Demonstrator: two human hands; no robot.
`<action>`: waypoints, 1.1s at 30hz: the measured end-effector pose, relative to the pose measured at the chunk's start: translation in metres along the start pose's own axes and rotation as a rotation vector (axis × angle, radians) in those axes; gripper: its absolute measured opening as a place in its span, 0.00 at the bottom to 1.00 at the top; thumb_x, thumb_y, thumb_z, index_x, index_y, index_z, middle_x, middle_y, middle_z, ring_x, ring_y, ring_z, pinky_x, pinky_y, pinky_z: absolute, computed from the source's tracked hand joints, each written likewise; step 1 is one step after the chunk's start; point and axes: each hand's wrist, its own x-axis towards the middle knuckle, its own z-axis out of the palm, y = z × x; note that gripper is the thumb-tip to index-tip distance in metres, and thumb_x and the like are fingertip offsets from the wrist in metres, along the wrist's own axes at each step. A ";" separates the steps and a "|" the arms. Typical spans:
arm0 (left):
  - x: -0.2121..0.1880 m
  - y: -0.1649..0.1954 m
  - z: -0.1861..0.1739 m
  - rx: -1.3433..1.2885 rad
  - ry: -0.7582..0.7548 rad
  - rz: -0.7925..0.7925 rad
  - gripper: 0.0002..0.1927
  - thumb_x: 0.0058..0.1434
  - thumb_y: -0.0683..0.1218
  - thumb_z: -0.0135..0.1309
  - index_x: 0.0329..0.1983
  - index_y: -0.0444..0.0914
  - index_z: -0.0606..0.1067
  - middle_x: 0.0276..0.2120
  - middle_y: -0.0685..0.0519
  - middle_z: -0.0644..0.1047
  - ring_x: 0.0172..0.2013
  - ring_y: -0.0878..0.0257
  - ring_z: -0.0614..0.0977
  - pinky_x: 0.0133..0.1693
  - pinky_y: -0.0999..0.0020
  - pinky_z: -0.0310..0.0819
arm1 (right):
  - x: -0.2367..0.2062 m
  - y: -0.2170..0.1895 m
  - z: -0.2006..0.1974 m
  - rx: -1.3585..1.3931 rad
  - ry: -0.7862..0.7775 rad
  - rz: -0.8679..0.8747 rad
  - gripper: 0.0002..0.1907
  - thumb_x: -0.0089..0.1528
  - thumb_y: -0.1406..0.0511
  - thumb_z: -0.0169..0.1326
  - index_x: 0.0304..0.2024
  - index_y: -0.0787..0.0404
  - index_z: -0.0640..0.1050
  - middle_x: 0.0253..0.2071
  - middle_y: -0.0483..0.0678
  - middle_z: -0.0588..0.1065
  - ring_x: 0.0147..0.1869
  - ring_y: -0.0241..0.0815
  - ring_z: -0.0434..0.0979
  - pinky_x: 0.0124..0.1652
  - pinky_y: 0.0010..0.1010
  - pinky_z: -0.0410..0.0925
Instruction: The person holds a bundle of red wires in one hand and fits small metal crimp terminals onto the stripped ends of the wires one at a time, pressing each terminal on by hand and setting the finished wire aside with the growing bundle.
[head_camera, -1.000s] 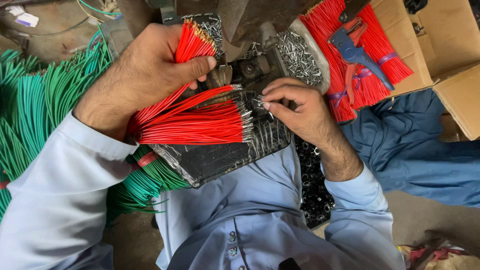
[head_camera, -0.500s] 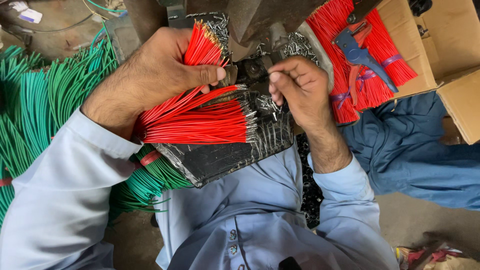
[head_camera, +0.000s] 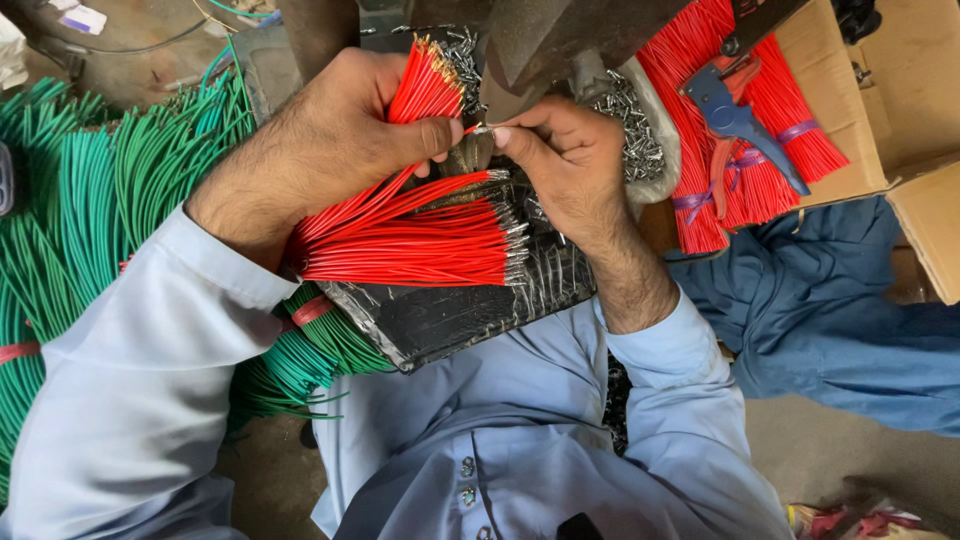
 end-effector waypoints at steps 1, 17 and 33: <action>0.000 0.000 0.000 0.014 0.005 -0.008 0.05 0.67 0.41 0.57 0.43 0.33 0.79 0.31 0.58 0.80 0.32 0.72 0.79 0.36 0.73 0.77 | 0.001 0.002 -0.001 -0.009 -0.001 0.002 0.03 0.71 0.73 0.58 0.47 0.69 0.79 0.43 0.48 0.81 0.48 0.33 0.81 0.50 0.25 0.75; 0.000 -0.002 0.000 0.041 0.028 -0.052 0.07 0.68 0.43 0.58 0.40 0.34 0.80 0.30 0.58 0.80 0.32 0.73 0.79 0.36 0.72 0.76 | -0.012 -0.026 -0.014 0.102 -0.149 -0.064 0.05 0.72 0.73 0.57 0.50 0.70 0.79 0.48 0.51 0.81 0.49 0.36 0.83 0.52 0.26 0.77; 0.001 -0.002 -0.001 0.003 -0.048 0.015 0.08 0.69 0.42 0.57 0.46 0.33 0.78 0.33 0.58 0.80 0.35 0.72 0.80 0.39 0.74 0.77 | -0.068 -0.037 -0.028 -0.515 -0.087 -0.156 0.07 0.66 0.76 0.58 0.45 0.65 0.75 0.47 0.52 0.79 0.52 0.45 0.81 0.53 0.34 0.73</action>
